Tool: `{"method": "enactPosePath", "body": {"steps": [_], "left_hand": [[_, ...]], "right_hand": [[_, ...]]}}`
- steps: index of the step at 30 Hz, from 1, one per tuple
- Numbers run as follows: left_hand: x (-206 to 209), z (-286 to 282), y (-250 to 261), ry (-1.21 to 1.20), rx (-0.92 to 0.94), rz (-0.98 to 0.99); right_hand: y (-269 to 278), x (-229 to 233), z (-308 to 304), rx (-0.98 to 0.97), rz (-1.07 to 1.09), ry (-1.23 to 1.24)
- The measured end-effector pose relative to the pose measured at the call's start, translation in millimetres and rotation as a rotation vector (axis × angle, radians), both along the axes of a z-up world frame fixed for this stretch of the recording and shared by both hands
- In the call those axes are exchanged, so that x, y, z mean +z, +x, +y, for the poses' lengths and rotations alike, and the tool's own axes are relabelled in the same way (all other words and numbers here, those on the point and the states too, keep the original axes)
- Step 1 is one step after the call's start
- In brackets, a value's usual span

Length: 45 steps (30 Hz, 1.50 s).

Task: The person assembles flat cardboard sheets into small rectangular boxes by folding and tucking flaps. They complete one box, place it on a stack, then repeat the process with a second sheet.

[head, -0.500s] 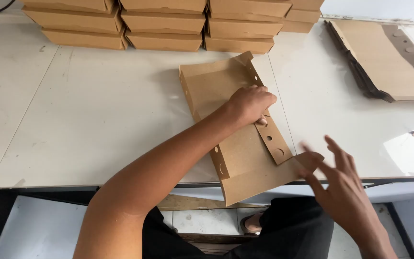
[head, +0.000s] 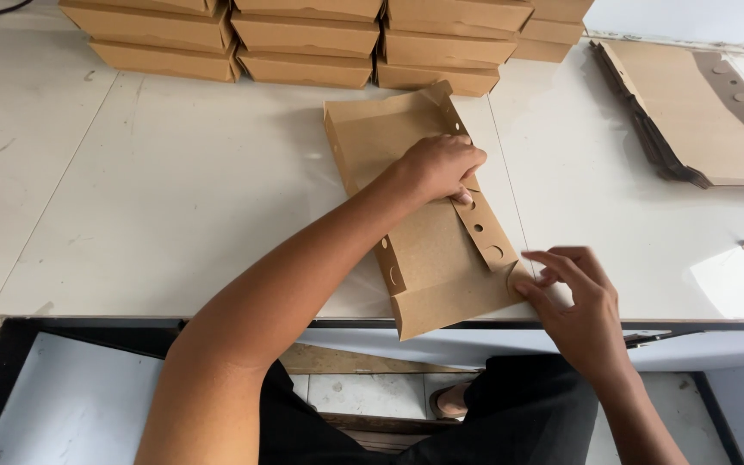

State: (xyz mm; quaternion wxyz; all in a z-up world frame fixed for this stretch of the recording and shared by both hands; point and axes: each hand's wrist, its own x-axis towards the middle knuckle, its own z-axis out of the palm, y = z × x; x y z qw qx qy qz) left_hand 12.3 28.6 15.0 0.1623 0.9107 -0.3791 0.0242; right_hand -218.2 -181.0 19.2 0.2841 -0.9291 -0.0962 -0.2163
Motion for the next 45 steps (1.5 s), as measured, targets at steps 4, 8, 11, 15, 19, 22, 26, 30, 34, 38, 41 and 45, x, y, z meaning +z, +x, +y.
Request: {"method": "enactPosePath", "body": {"steps": [4,8,11,15,19,22,26,30,34,38,41,45], "left_hand": [[-2,-2,1,-0.013,-0.007,0.003],[7,1,-2,0.043,0.049,0.103],[12,3,-7,0.051,0.056,0.139],[18,2,-13,0.080,0.053,0.152],[16,9,-12,0.075,0.041,0.124],[59,34,-48,0.044,-0.021,0.230],[110,86,-173,-0.605,-0.140,-0.007],[55,122,-266,-0.717,0.397,-0.042],[2,108,-304,-0.630,0.418,-0.093],[-2,93,-314,-0.676,0.265,-0.326],[0,97,-305,-0.559,0.221,-0.358],[25,103,-301,-0.665,0.208,-0.297]], "right_hand": [[-8,6,-3,0.030,0.055,-0.248],[-14,11,-9,0.162,0.032,-0.325],[-25,10,-15,0.186,-0.002,-0.347],[-46,5,-22,0.151,0.016,-0.315],[-52,5,-21,0.172,0.074,-0.207],[-50,0,-15,0.173,-0.047,-0.183],[-47,1,-11,0.227,-0.148,-0.103],[-46,6,-12,0.258,-0.128,-0.016],[-33,10,-10,0.350,-0.146,-0.053],[-32,26,-2,0.451,0.035,0.114],[-35,43,7,0.360,0.140,0.187],[-33,83,20,0.019,0.518,0.148]]}}
